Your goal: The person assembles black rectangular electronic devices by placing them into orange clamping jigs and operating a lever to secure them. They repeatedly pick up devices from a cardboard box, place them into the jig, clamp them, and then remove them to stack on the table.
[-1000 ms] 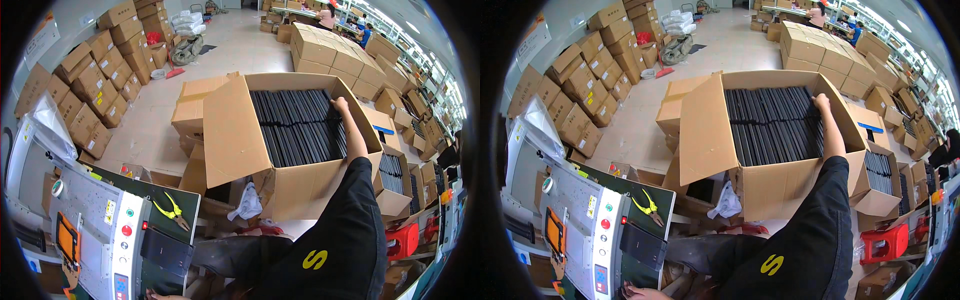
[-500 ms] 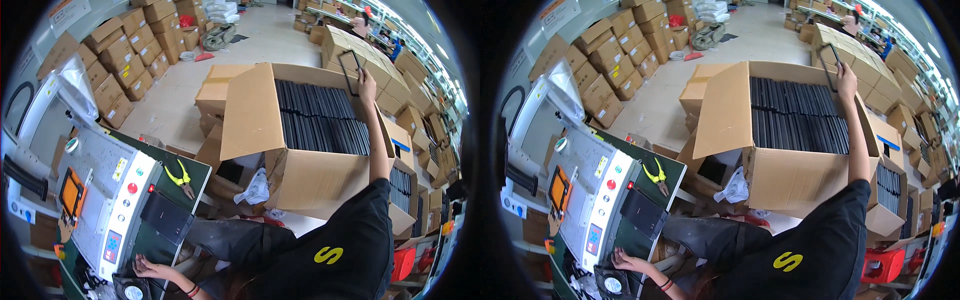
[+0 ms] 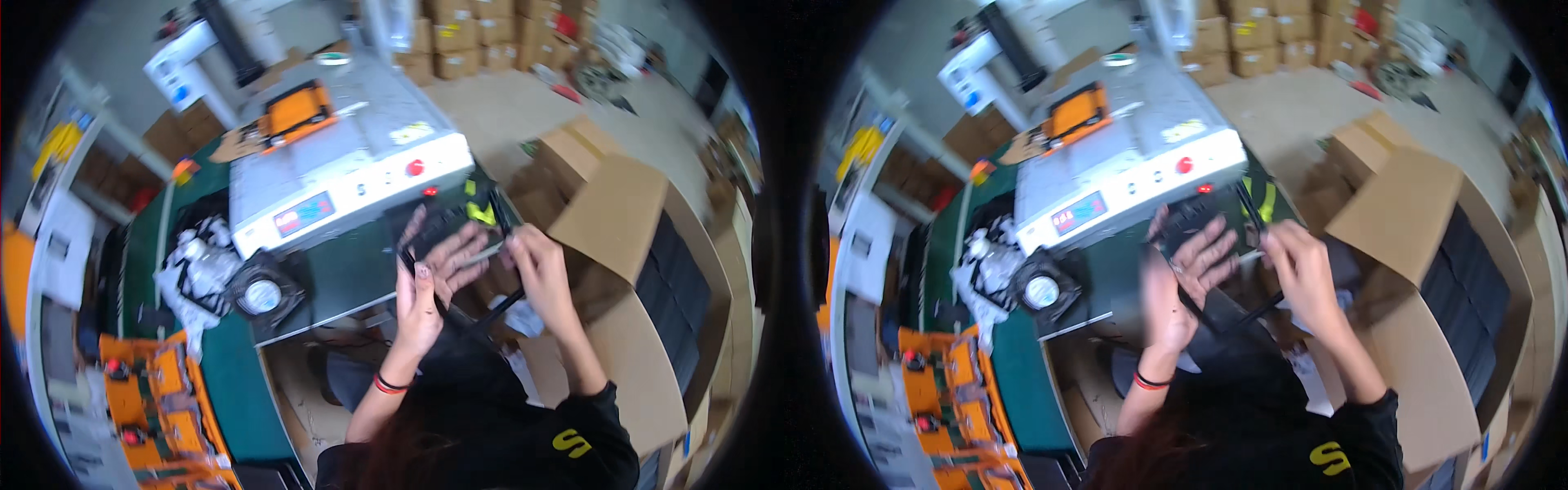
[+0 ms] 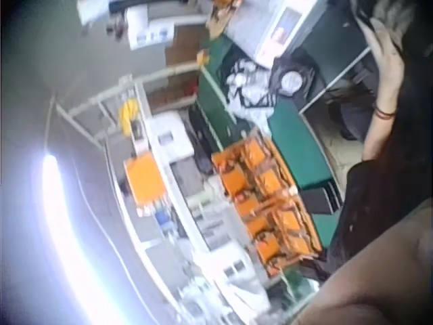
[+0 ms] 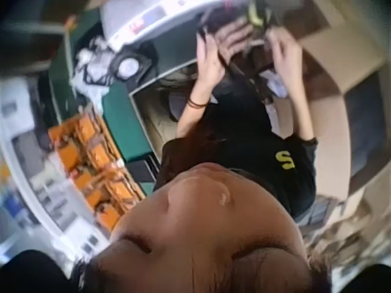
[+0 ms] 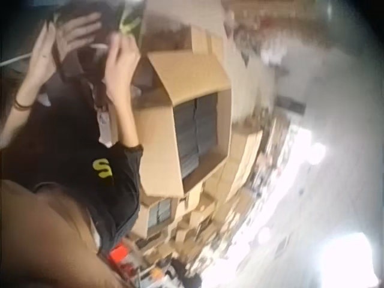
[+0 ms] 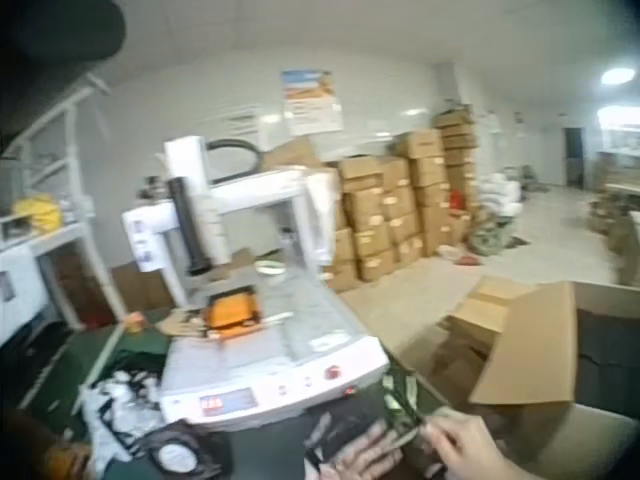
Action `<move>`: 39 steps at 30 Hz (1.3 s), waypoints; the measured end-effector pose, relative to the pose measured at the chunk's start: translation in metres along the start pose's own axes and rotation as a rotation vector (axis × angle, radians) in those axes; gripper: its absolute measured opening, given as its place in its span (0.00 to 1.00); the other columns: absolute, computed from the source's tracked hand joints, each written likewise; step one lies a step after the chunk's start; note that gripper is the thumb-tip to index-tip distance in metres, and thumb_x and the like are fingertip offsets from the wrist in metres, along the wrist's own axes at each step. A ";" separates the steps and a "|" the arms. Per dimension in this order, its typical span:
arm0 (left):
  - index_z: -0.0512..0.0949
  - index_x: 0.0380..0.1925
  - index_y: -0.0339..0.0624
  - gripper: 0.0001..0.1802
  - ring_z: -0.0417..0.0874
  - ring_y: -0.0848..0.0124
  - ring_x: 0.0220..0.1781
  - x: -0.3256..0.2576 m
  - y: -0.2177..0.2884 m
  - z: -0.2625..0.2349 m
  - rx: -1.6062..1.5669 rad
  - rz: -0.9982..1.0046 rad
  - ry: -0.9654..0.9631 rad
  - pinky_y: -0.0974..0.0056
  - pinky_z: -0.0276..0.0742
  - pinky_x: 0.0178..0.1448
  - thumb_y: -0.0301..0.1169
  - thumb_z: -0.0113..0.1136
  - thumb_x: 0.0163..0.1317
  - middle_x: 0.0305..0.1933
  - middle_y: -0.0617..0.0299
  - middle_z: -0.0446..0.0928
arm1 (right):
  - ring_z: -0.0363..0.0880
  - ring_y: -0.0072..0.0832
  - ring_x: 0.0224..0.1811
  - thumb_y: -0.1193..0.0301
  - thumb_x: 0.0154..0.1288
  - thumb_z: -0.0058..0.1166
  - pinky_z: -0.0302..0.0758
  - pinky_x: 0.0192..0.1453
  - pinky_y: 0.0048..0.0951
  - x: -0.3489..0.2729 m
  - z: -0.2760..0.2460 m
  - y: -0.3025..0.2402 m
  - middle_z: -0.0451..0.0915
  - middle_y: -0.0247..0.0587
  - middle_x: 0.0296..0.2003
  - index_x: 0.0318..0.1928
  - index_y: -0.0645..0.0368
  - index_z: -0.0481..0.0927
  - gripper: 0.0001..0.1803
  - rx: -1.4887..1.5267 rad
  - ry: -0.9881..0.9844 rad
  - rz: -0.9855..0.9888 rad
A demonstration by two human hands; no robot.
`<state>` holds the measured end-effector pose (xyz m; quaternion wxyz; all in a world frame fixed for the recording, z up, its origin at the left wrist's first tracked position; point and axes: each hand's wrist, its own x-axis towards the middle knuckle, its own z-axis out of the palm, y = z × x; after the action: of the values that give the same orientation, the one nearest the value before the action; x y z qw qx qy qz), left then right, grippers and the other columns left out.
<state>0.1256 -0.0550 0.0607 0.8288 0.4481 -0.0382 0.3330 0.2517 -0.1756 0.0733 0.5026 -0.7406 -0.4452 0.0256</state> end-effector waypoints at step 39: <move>0.43 0.66 0.39 0.52 0.54 0.55 0.70 0.162 0.224 -0.134 1.363 0.759 0.747 0.49 0.57 0.67 0.44 0.68 0.52 0.67 0.48 0.53 | 0.76 0.30 0.30 0.78 0.50 0.63 0.75 0.33 0.29 0.160 0.140 -0.009 0.71 0.39 0.32 0.46 0.58 0.82 0.19 0.072 0.260 -0.596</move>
<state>0.0880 0.2162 0.1996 0.1704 0.6656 0.2975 0.6629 0.2743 0.0359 0.0765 0.5665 -0.5566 -0.5733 -0.2015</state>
